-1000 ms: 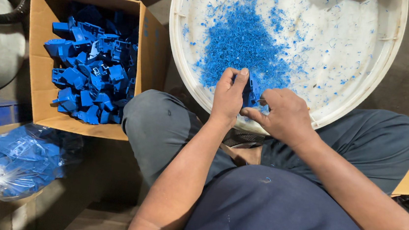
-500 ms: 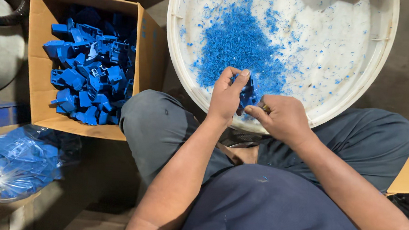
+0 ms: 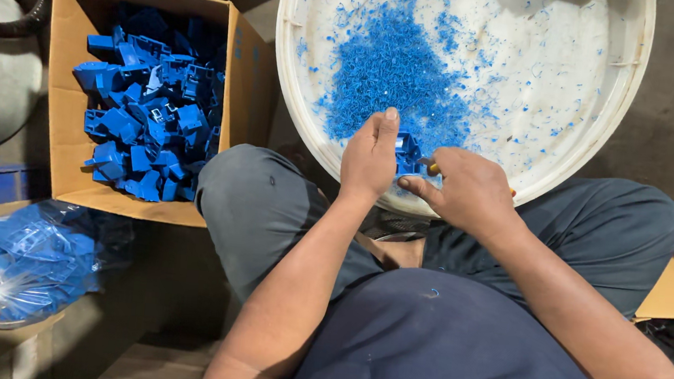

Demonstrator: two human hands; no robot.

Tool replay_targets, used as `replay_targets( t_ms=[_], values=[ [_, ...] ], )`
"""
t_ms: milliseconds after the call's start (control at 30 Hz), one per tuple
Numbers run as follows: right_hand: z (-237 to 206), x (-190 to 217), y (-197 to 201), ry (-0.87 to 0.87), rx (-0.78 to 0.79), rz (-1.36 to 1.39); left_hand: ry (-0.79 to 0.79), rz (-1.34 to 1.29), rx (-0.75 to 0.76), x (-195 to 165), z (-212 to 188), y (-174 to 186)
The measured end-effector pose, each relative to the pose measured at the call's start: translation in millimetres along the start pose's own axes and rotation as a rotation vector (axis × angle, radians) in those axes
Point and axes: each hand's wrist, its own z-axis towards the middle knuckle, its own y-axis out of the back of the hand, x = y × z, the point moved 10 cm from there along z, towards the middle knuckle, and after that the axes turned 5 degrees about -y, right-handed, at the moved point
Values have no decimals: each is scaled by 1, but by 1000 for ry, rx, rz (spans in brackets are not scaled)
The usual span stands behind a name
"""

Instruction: The person uses a small tool to scrape and trim excess plastic material from blue plastic components over a white bucket, handling several pieces one at a time.

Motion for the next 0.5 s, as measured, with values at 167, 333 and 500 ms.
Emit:
replay_targets(
  t_ms=[167,333,500],
  values=[
    [-2,4,-5,10,13,-77,51,109,53,-5,0,-1],
    [2,1,-12,-62,98,-78,43,131,57,-8,-1,0],
    [4,1,-12,-104,135,-77,22,127,63,-9,-1,-1]
  ],
)
